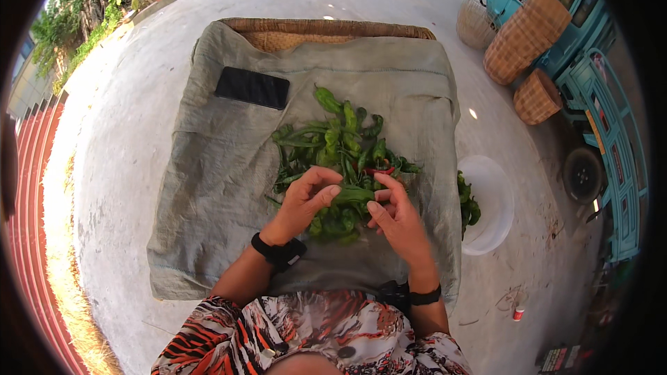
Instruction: Removing stems and leaves from green peppers by hand.
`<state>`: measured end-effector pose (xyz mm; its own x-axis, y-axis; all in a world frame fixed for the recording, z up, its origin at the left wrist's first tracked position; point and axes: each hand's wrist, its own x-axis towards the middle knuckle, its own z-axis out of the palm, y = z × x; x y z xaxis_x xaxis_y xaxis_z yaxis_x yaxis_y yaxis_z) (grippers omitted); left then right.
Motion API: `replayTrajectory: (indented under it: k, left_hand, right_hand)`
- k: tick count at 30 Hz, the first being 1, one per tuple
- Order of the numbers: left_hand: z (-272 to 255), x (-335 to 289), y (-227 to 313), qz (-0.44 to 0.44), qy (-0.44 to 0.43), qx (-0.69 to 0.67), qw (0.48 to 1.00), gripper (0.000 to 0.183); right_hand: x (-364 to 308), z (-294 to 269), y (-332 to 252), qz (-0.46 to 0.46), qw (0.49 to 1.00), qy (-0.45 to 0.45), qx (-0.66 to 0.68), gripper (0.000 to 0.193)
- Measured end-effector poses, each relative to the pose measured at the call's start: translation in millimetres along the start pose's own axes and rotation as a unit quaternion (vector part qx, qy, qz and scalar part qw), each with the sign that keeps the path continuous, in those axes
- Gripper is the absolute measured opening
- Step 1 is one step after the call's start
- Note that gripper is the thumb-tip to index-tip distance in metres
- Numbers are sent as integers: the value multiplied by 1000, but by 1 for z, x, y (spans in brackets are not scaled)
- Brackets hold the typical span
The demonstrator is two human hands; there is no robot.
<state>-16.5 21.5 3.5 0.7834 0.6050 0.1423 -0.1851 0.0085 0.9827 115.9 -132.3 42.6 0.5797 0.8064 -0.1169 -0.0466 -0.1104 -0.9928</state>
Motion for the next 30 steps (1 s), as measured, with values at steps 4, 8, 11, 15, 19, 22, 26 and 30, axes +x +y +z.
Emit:
replayTrajectory:
  k: [4, 8, 11, 15, 19, 22, 26, 30]
  left_hand:
    - [-2, -1, 1, -30, -18, -44, 998, 16]
    - [-1, -2, 5, -67, -12, -103, 992, 19]
    - [-3, 0, -8, 0, -1, -26, 1000, 18]
    - [-4, 5, -18, -25, -1, -55, 998, 15]
    - [-7, 4, -27, -32, 3, -40, 999, 13]
    - [-9, 3, -31, -33, 1, -30, 999, 12]
    - [-9, 3, -37, -28, -2, -20, 999, 11]
    - [-9, 7, -37, -32, -7, -22, 999, 12]
  right_hand:
    - [-3, 4, 4, -13, 991, -71, -115, 34]
    - [-8, 4, -1, 0, 997, -48, -57, 34]
    - [-8, -8, 4, 3, 1000, -1, 6, 31]
    - [-13, -45, -7, -20, 980, 183, 80, 28]
    - [-19, -94, -6, -99, 946, 288, 106, 26]
    - [-23, -109, -6, -115, 897, 426, 25, 28]
    - [-16, -96, -15, -102, 907, 407, -29, 35]
    - [17, -56, -39, -59, 984, 121, -118, 31]
